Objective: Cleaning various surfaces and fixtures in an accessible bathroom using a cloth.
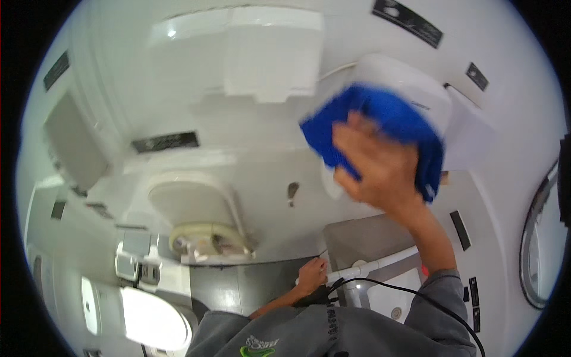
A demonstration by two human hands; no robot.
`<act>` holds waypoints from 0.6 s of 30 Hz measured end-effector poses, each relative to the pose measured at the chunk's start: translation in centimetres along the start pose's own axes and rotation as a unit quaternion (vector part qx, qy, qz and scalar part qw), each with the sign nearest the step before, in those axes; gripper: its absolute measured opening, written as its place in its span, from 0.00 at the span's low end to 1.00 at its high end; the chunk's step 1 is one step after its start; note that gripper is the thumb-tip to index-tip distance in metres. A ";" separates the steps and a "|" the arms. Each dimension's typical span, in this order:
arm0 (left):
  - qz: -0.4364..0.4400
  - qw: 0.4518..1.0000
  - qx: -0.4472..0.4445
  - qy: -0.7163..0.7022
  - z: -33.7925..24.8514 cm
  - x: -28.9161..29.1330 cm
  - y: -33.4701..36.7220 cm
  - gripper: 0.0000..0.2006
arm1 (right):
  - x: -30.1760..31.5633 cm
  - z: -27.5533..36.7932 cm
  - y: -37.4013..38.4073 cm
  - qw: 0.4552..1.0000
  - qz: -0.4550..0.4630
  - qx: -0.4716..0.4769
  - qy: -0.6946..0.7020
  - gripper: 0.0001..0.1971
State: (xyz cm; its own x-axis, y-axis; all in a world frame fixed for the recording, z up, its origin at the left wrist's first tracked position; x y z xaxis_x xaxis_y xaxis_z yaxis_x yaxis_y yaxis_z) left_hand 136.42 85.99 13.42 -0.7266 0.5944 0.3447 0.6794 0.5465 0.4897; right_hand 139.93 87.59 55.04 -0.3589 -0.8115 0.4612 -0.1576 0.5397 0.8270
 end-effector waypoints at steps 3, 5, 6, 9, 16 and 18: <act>0.035 0.999 0.017 -0.007 -0.2 -0.3 -0.1 0.04 | 3.6 -3.5 5.4 0.989 -0.111 0.012 -0.094 0.13; 0.004 1.000 0.020 -0.003 0.3 -0.4 -0.1 0.04 | 4.7 -7.9 5.1 0.976 -0.188 -0.106 0.025 0.12; 0.015 1.000 0.012 -0.012 -0.1 -0.6 0.0 0.04 | 5.5 -9.9 4.3 0.954 -0.198 -0.218 0.050 0.12; 0.025 0.998 0.052 0.011 0.3 -0.5 0.3 0.04 | 7.3 -14.9 1.0 0.926 -0.252 -0.261 -0.105 0.10; 0.019 0.999 0.047 0.009 0.5 -0.2 0.0 0.05 | 13.4 -18.2 -1.0 0.913 -0.212 -0.092 -0.335 0.07; 0.030 0.999 0.035 0.001 0.3 -0.9 -0.1 0.05 | 13.2 -22.9 -1.1 0.930 -0.168 -0.125 -0.301 0.11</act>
Point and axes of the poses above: each hand's wrist, its own y-axis towards the middle knuckle, its own x-axis out of the back of the hand, z = x × y, the point moved 7 cm from there along y, towards the middle knuckle, and after that the axes turned 9 degrees about -z, right-handed, at the moved point
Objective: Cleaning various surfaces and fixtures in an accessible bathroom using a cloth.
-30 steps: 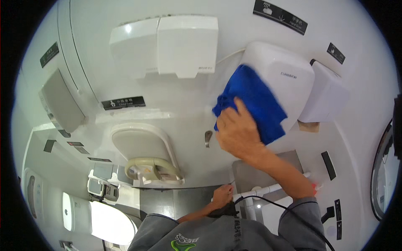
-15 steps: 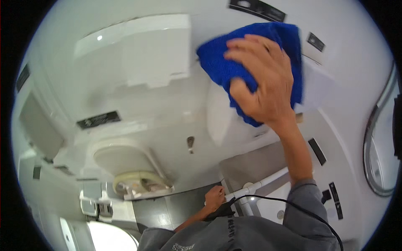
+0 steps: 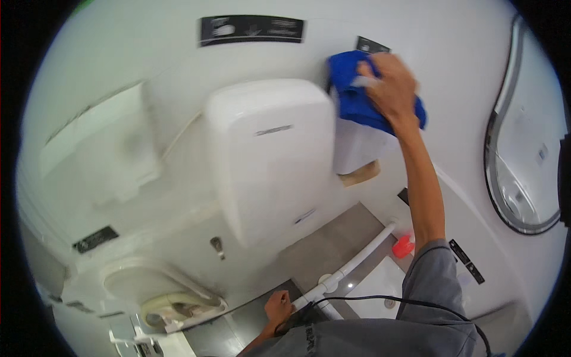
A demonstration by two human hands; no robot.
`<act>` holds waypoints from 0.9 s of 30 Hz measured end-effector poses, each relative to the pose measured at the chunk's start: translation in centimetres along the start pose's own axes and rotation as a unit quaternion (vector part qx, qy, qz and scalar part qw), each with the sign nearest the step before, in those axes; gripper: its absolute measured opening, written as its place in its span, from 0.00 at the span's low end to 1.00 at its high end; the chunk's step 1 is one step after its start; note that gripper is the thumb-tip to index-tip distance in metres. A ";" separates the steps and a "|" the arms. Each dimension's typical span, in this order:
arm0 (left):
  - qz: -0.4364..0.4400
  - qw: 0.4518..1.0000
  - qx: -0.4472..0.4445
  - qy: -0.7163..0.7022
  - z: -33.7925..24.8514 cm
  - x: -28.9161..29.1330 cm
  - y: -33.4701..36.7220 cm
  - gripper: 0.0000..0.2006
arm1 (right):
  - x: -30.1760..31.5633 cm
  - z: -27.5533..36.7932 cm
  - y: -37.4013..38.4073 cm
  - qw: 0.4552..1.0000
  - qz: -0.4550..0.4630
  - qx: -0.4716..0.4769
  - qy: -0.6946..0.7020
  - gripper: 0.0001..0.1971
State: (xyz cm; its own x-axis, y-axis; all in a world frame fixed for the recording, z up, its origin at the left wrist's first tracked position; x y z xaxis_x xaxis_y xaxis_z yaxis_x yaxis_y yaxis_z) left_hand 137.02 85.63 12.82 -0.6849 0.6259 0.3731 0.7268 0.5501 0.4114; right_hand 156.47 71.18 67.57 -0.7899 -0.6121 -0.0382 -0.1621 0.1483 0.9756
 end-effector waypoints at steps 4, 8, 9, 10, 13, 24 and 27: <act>0.022 1.000 0.006 0.021 0.0 0.2 0.1 0.05 | -4.7 -11.6 -2.8 0.944 0.204 -0.252 -0.059 0.19; 0.010 0.997 0.053 0.054 0.3 0.2 0.1 0.05 | -4.0 -22.5 -7.2 0.893 0.177 -0.385 -0.153 0.22; 0.018 0.997 0.051 0.052 0.3 -0.4 0.3 0.05 | -4.1 -24.5 -7.9 0.891 0.177 -0.386 -0.161 0.22; 0.025 0.997 0.041 0.060 0.5 -0.5 0.3 0.05 | -4.0 -26.5 -9.3 0.869 0.129 -0.450 -0.160 0.23; 0.022 0.998 0.021 0.051 0.4 -0.3 0.3 0.05 | -5.8 -31.2 -14.7 0.858 0.118 -0.486 -0.122 0.26; 0.033 0.998 0.041 0.037 -0.6 0.7 0.1 0.05 | -0.4 -8.9 -24.6 0.959 -0.019 -0.283 0.016 0.24; 0.021 0.999 -0.001 0.028 -1.1 0.3 0.6 0.05 | 0.5 -5.3 -22.1 0.922 -0.039 -0.384 -0.015 0.22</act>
State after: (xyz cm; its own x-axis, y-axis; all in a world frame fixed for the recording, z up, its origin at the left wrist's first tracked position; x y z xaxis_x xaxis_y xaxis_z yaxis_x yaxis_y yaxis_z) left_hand 137.18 85.57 14.12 -0.6551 0.6164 0.4369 0.7554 0.5222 0.3959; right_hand 162.83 63.49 47.11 -0.8117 -0.5740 -0.1085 0.2391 -0.4959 0.8348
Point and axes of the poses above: each hand's wrist, its own y-axis towards the middle knuckle, its own x-axis out of the back of the hand, z = x × y, the point moved 7 cm from there along y, towards the middle knuckle, and after that the axes turned 9 degrees about -z, right-handed, at the moved point
